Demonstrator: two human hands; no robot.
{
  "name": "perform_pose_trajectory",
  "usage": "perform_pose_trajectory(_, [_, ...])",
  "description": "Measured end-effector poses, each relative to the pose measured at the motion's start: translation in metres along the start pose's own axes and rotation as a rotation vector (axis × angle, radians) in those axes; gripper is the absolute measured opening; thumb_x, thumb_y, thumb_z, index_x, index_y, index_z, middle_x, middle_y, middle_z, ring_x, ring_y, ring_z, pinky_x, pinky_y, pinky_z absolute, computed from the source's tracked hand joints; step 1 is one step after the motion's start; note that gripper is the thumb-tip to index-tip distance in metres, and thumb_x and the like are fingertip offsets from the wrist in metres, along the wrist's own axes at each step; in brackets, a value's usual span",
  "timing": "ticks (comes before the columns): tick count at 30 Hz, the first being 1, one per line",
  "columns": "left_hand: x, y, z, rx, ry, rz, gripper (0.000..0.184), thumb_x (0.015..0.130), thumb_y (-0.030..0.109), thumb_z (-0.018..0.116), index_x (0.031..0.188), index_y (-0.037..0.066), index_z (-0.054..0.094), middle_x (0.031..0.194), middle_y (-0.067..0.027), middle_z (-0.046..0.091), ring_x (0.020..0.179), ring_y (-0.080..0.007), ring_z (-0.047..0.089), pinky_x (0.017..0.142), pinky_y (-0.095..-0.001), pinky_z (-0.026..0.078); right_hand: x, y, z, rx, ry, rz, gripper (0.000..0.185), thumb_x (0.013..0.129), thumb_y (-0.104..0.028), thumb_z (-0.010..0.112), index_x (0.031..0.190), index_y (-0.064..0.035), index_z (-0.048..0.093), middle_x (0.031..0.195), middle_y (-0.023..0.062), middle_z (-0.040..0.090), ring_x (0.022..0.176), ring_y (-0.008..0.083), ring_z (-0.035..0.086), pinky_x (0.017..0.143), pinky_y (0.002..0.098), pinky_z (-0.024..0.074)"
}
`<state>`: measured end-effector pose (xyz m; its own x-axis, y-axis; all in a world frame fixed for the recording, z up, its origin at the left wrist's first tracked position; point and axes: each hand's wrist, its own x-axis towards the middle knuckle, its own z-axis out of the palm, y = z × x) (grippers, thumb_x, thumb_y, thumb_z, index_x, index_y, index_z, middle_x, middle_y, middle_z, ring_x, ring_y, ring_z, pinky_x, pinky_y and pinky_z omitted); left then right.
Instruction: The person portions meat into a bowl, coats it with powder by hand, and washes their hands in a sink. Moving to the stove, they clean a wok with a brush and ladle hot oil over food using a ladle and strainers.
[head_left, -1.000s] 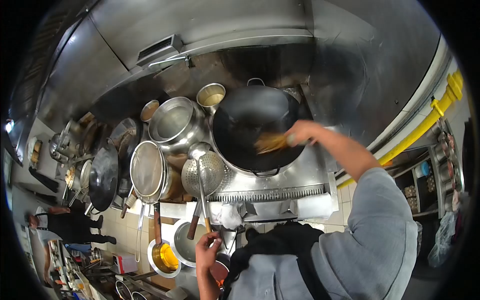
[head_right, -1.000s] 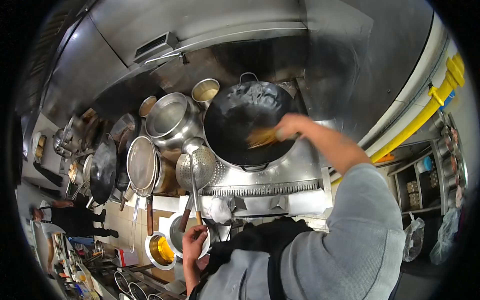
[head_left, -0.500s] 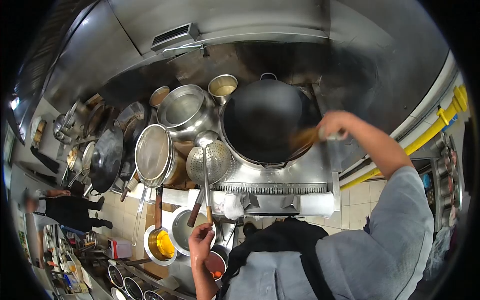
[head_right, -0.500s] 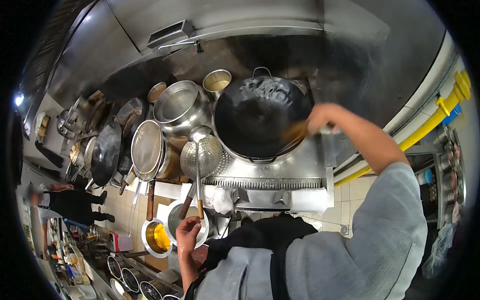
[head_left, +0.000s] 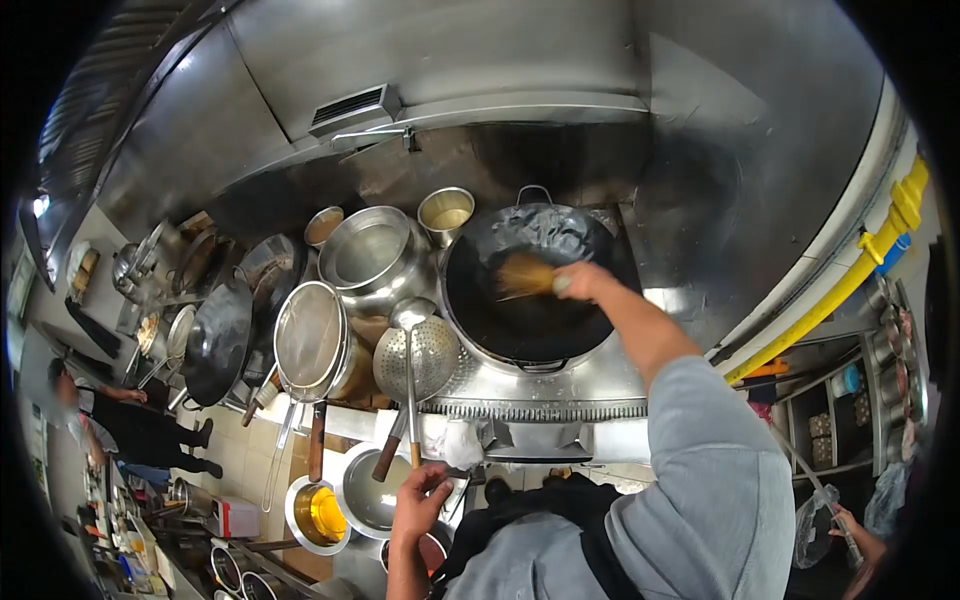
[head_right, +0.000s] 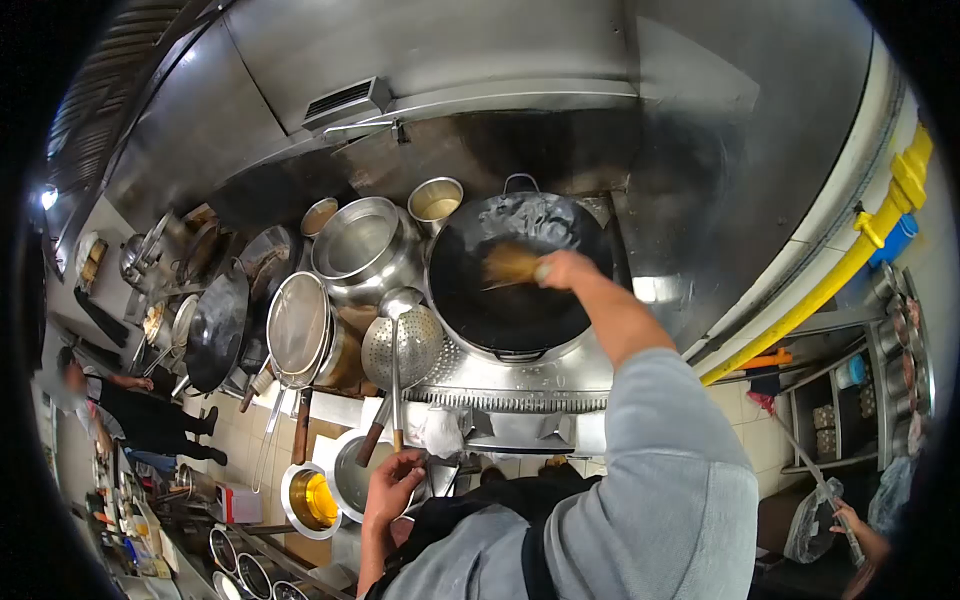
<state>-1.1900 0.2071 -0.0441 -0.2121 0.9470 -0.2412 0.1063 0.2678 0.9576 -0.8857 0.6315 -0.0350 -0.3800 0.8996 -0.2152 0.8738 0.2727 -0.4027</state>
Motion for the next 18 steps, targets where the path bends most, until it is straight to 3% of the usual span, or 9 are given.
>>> perform_pose_trajectory(1, [-0.005, 0.007, -0.001, 0.043, -0.008, -0.001, 0.027, 0.082, 0.001, 0.065, 0.108, 0.0, 0.059, 0.103, -0.0067, 0.063, 0.094, -0.0145, 0.06, 0.083, -0.0274, 0.048, 0.015, 0.024, -0.015, -0.238, 0.127, 0.292, 0.053, 0.074, -0.032, 0.068, 0.126, -0.0266, 0.055, 0.112, 0.012, 0.064, 0.101, 0.0282, 0.062, 0.084, 0.0388, 0.0518])
perform_pose_trajectory(3, [-0.007, 0.005, -0.011, 0.081, -0.011, 0.006, 0.026, 0.083, 0.001, 0.064, 0.108, 0.0, 0.059, 0.098, -0.0045, 0.065, 0.092, -0.0125, 0.06, 0.082, -0.0254, 0.048, -0.014, 0.016, -0.065, 0.028, 0.453, 0.474, 0.057, 0.08, -0.031, 0.059, 0.134, -0.0212, 0.045, 0.114, 0.0153, 0.062, 0.108, 0.0317, 0.058, 0.09, 0.0412, 0.0477])
perform_pose_trajectory(5, [-0.009, -0.016, -0.018, -0.086, 0.029, -0.086, 0.022, 0.083, 0.002, 0.065, 0.104, 0.0, 0.061, 0.094, -0.0032, 0.065, 0.088, -0.0113, 0.06, 0.078, -0.0241, 0.047, -0.038, 0.036, -0.07, 0.312, 0.795, 0.293, 0.06, 0.081, -0.029, 0.063, 0.136, -0.0155, 0.042, 0.102, 0.0178, 0.064, 0.068, 0.0252, 0.066, 0.057, 0.0359, 0.0536])
perform_pose_trajectory(6, [-0.01, -0.026, -0.023, 0.009, 0.122, -0.087, 0.022, 0.08, 0.004, 0.067, 0.101, -0.002, 0.062, 0.087, -0.0054, 0.065, 0.079, -0.0123, 0.06, 0.072, -0.0261, 0.049, -0.087, 0.005, -0.083, 0.72, 0.686, 0.277, 0.056, 0.086, -0.023, 0.061, 0.137, -0.0141, 0.04, 0.09, 0.013, 0.062, 0.049, 0.0174, 0.057, 0.04, 0.0308, 0.0464])
perform_pose_trajectory(8, [-0.011, -0.059, -0.04, 0.145, 0.214, -0.187, 0.024, 0.079, 0.01, 0.07, 0.099, -0.002, 0.063, 0.087, -0.0077, 0.066, 0.077, -0.0144, 0.061, 0.069, -0.0273, 0.049, -0.141, 0.021, -0.039, 0.881, 0.687, 0.121, 0.057, 0.087, -0.022, 0.061, 0.138, -0.0129, 0.037, 0.083, 0.0108, 0.061, 0.046, 0.0154, 0.053, 0.037, 0.0291, 0.0441])
perform_pose_trajectory(10, [-0.017, -0.092, -0.056, 0.161, 0.256, -0.361, 0.036, 0.077, 0.014, 0.071, 0.106, -0.003, 0.059, 0.089, -0.0107, 0.066, 0.079, -0.0174, 0.062, 0.069, -0.0297, 0.049, -0.211, 0.011, 0.024, 1.044, 0.613, 0.237, 0.058, 0.088, -0.016, 0.059, 0.138, -0.0066, 0.033, 0.087, 0.0112, 0.06, 0.05, 0.0158, 0.055, 0.039, 0.0292, 0.0452])
perform_pose_trajectory(13, [-0.025, -0.066, -0.037, -0.167, 0.39, -0.539, 0.074, 0.077, 0.02, 0.072, 0.134, -0.004, 0.032, 0.109, -0.0201, 0.06, 0.092, -0.0239, 0.06, 0.072, -0.0353, 0.05, -0.291, -0.019, 0.084, 0.958, 0.498, 0.51, 0.068, 0.084, -0.012, 0.061, 0.14, 0.0004, 0.025, 0.113, 0.0179, 0.055, 0.093, 0.0282, 0.059, 0.084, 0.0388, 0.0496])
perform_pose_trajectory(15, [-0.01, -0.116, -0.038, -0.067, 0.372, -0.577, 0.093, 0.078, 0.025, 0.071, 0.142, -0.003, 0.01, 0.124, -0.0233, 0.049, 0.103, -0.0279, 0.056, 0.074, -0.0388, 0.051, -0.294, 0.019, 0.124, 1.071, 0.338, 0.624, 0.071, 0.083, -0.013, 0.063, 0.139, 0.0046, 0.024, 0.12, 0.025, 0.051, 0.112, 0.036, 0.049, 0.101, 0.0409, 0.0358])
perform_pose_trajectory(18, [0.018, -0.116, -0.025, -0.509, 0.398, -0.536, 0.084, 0.081, 0.026, 0.067, 0.141, -0.004, 0.016, 0.12, -0.0198, 0.048, 0.102, -0.0258, 0.054, 0.077, -0.038, 0.05, -0.276, 0.078, 0.167, 0.153, 0.39, 0.365, 0.07, 0.082, -0.015, 0.064, 0.137, 0.0068, 0.027, 0.114, 0.0271, 0.051, 0.109, 0.0363, 0.051, 0.096, 0.0417, 0.0388])
